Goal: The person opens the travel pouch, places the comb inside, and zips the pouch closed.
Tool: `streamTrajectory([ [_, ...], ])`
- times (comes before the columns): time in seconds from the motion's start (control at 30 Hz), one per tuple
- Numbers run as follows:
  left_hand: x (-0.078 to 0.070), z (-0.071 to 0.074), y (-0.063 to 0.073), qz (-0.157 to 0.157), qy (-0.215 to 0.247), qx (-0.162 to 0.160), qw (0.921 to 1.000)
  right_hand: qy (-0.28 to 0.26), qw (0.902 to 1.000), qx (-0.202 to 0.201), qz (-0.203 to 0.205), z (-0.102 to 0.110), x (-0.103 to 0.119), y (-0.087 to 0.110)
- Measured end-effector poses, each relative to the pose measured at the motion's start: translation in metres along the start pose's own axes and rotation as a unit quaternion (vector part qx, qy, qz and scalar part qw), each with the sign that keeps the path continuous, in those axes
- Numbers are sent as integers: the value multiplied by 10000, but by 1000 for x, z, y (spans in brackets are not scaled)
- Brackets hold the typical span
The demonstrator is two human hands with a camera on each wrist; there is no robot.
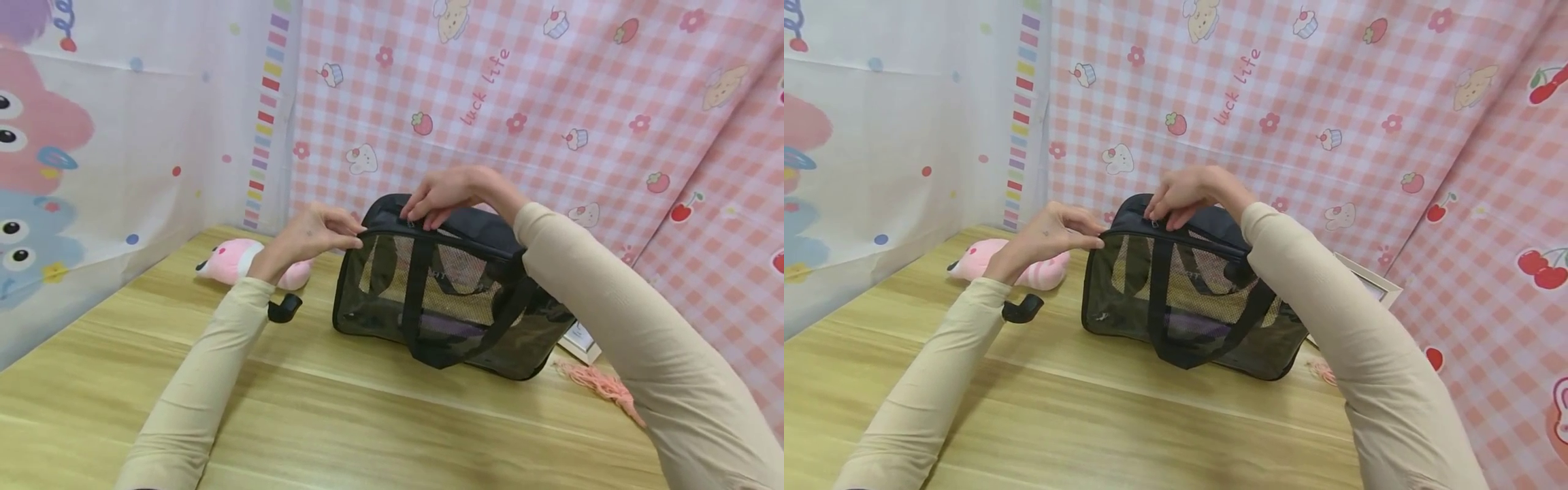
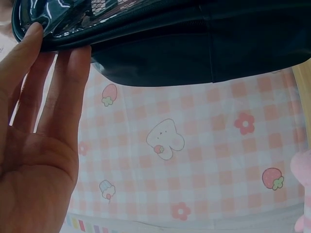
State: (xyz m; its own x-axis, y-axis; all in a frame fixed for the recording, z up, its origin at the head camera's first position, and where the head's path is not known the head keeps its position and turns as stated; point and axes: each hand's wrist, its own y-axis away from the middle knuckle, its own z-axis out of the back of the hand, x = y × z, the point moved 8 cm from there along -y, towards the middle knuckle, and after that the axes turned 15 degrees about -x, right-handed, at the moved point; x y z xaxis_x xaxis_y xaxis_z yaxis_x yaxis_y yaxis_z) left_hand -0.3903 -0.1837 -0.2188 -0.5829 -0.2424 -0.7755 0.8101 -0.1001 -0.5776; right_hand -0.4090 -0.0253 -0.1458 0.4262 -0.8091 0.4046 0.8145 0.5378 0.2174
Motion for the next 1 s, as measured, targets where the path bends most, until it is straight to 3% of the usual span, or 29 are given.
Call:
streamTrajectory([
  [0.33,3,1,2,67,54,-60,9999,329,9919,-942,783,25,6,1],
  [0.77,4,2,0,184,-198,-53,9996,-204,9864,-1357,900,36,2,-1],
  [1.0,2,3,1,118,-88,-38,9999,-260,9831,-1625,805,42,-1,1],
])
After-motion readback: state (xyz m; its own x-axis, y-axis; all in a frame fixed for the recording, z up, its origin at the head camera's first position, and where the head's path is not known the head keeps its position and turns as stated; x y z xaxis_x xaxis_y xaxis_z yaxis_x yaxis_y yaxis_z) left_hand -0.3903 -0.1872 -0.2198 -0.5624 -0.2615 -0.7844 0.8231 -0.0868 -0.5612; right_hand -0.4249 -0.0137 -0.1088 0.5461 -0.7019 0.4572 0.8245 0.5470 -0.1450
